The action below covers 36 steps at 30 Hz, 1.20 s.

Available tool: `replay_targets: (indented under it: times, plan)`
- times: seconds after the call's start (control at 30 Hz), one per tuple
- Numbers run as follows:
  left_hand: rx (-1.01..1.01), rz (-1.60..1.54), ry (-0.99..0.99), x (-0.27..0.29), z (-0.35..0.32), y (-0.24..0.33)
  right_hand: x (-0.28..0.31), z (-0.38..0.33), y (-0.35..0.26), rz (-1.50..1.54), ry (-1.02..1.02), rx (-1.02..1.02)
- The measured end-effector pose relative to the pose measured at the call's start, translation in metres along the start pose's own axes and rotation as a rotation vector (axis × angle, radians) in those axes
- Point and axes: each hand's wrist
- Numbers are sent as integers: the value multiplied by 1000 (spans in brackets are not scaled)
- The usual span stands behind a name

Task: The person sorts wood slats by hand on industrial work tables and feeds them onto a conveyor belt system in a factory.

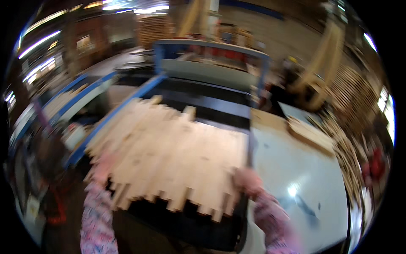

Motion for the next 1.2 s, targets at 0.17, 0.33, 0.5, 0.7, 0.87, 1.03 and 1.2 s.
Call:
replay_targets:
  times: [0.17,0.33,0.5,0.7,0.87,1.03,1.2]
  plan:
    - [-219,-60,-68,28,-31,49,7,12,-17,367,-115,-94]
    - [-562,-112,-347,-32,-69,185,46,-55,-29,707,165,-335]
    - [-1128,5,-566,-133,-121,308,53,-136,-41,1009,138,-388]
    - [-1563,-248,-542,-191,-220,395,41,-248,-33,1322,46,-115]
    - [-1508,-447,-808,-184,-364,447,74,-477,-21,1593,120,-544]
    - [-1096,-683,-1180,-154,-511,466,-12,-729,-24,1144,363,-1225]
    - [-529,-792,-1678,-156,-673,477,-75,-922,-64,1049,536,-1732]
Point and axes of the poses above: each hand's wrist, its own z-axis towards the middle knuckle, its own x-axis out of the back of the hand, y = z × x, and after that the axes turned 5 degrees about x, right-handed
